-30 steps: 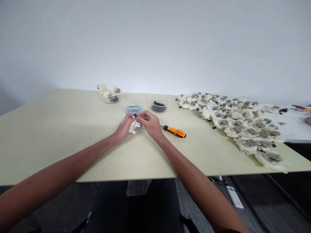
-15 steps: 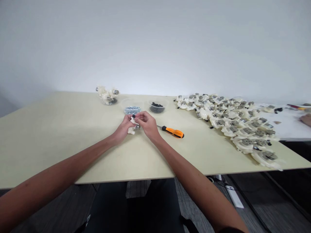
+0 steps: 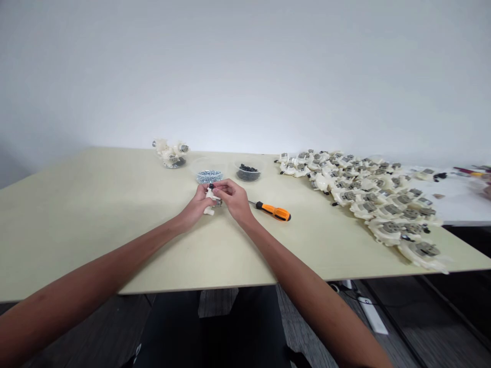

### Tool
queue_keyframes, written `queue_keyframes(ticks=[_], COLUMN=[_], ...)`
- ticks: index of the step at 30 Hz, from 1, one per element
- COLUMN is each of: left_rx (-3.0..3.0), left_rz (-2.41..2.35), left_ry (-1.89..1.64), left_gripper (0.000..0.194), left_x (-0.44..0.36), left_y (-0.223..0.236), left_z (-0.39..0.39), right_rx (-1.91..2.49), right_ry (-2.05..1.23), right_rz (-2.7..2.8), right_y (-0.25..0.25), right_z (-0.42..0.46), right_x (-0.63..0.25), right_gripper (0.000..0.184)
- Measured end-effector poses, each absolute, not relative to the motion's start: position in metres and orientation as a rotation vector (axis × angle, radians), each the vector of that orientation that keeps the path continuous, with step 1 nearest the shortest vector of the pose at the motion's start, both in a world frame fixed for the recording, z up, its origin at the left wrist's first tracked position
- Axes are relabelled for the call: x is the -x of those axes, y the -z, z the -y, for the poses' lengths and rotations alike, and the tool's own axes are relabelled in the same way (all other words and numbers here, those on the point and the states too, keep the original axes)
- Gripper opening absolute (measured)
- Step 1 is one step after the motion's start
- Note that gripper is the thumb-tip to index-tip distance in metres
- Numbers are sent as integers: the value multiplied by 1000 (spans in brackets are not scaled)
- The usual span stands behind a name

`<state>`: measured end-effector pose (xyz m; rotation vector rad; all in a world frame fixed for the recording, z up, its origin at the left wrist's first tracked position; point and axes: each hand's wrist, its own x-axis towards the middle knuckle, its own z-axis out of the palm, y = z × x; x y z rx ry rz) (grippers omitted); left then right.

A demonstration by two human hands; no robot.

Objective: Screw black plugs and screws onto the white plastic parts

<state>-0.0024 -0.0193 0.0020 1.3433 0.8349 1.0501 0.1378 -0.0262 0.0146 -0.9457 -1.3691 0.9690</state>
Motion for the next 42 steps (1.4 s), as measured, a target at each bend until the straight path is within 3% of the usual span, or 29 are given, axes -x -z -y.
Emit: queue_keyframes(ticks=[24, 42], left_rx=[-1114, -1202], left_rz=[-835, -908], left_ry=[-1186, -1215], left_gripper=[27, 17], left_x=[-6, -9], left_y=[-4, -4], left_z=[19, 22], right_rx=[899, 968], right_ry=[-974, -766], right_rz=[1340, 1377], right_y=[-8, -6], right_z=[20, 35], right_x=[-136, -139], right_gripper=[20, 14])
